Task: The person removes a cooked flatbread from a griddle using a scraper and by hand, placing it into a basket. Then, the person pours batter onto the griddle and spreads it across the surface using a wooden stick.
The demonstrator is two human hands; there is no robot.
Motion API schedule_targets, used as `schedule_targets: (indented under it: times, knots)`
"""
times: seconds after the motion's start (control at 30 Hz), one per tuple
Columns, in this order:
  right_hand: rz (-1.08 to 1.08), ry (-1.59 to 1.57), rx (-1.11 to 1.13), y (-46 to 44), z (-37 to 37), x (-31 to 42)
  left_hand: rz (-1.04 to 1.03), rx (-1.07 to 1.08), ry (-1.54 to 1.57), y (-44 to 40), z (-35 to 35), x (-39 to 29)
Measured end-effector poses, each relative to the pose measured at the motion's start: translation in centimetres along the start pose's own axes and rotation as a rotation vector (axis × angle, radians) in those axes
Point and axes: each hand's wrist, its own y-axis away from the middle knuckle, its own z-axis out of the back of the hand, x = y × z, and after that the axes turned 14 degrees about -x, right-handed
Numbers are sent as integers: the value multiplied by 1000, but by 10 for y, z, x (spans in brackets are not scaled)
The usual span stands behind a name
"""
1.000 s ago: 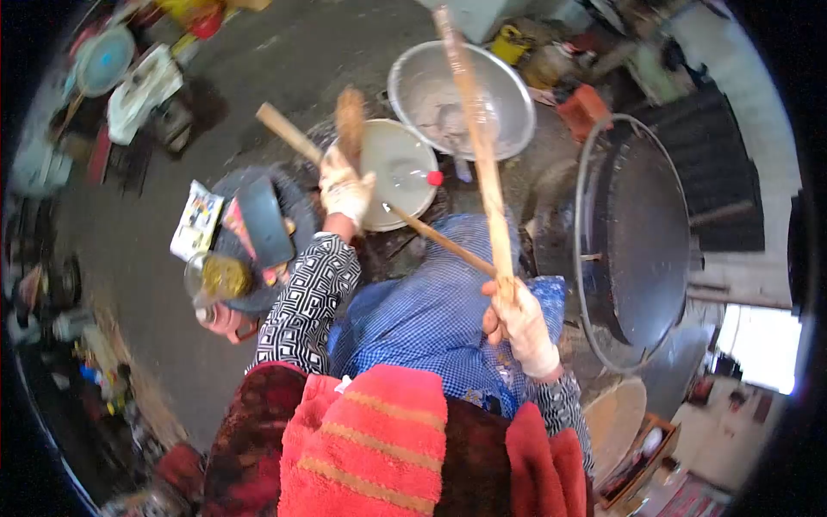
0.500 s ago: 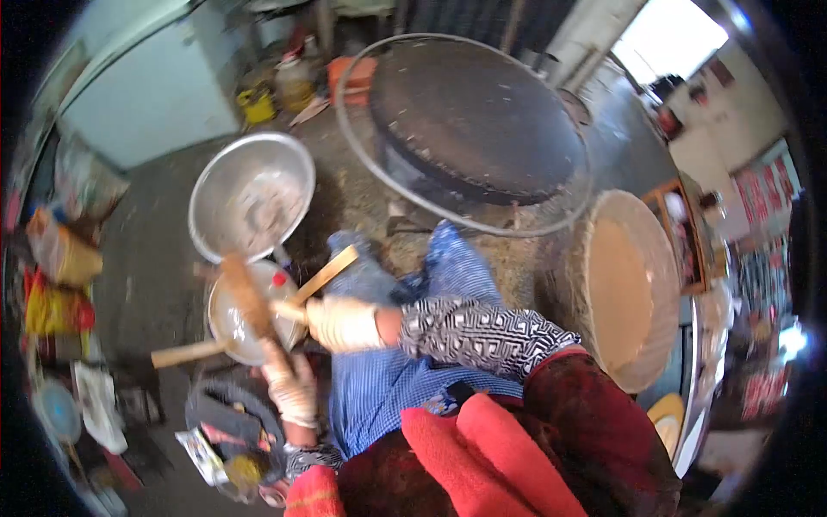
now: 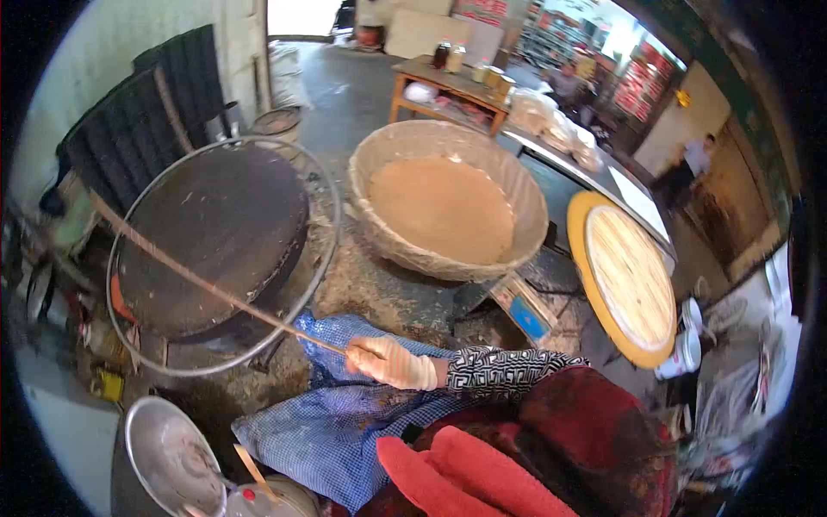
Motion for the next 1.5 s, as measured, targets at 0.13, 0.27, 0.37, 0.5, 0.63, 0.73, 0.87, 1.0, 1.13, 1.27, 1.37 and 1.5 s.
schedule_targets:
  times: [0.13, 0.27, 0.37, 0.5, 0.63, 0.73, 0.87, 1.0, 1.13, 1.27, 1.37, 1.5]
  knots:
    - [-197, -277, 7, 11, 3, 10, -533, 76, 64, -112, -78, -171]
    - [-161, -361, -76, 15, 8, 23, -874, 273, -35, -146, -167, -237]
    - [-93, -365, 8, 28, 28, 11, -1097, 582, -292, -124, -194, -271]
    - [-318, -43, -43, 47, 66, -21, -1122, 751, -385, -98, -215, -281]
    - [-402, -378, -250, 53, 93, -44, -1045, 584, -378, -53, -200, -312]
    - [-412, -540, -374, 43, 107, -64, -957, 593, -480, -12, -202, -352]
    - [-458, -663, -369, 30, 115, -83, -749, 645, -437, 52, -188, -460]
    - [-587, -638, -429, 18, 131, -94, -739, 766, 127, 104, -179, -583]
    - [-650, -620, -351, 23, 152, -96, 194, 1026, 1490, 90, -62, -785]
    - [-549, -647, -229, 28, 163, -110, -94, 1058, 2027, 51, 19, -875]
    - [-580, -638, -230, 29, 161, -114, -304, 994, 1980, 47, 18, -874]
    - [-660, -686, -184, 25, 158, -116, -1153, 773, 1081, 79, -39, -820]
